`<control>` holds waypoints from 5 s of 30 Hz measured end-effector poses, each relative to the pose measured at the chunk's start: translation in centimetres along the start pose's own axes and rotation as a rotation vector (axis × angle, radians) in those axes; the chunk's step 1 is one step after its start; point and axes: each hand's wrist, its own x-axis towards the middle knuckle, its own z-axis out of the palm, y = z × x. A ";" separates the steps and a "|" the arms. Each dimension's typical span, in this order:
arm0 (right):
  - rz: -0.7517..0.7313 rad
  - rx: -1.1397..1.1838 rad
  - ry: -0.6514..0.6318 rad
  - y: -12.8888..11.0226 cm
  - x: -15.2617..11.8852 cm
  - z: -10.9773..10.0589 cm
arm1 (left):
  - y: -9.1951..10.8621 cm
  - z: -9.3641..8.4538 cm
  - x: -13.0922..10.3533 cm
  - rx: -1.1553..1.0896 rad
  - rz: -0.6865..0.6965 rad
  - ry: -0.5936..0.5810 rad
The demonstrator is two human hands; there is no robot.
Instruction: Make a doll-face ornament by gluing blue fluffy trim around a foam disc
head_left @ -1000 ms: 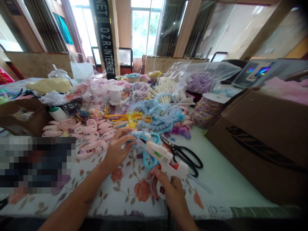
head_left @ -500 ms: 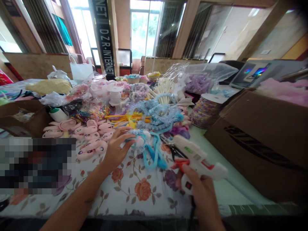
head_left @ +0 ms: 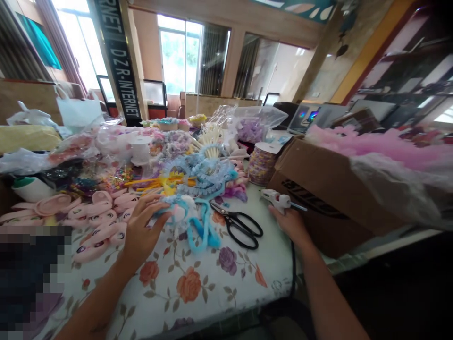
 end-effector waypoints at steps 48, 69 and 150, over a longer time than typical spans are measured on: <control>-0.382 0.940 -0.637 -19.0 -7.4 4.4 | 1.4 0.5 -0.4 -0.088 0.031 -0.207; -0.416 0.936 -0.630 -19.1 -7.5 5.0 | 1.5 0.6 -0.5 0.018 0.055 -0.162; -0.400 0.902 -0.557 -19.3 -8.1 5.8 | 1.7 0.1 0.2 0.205 0.153 -0.105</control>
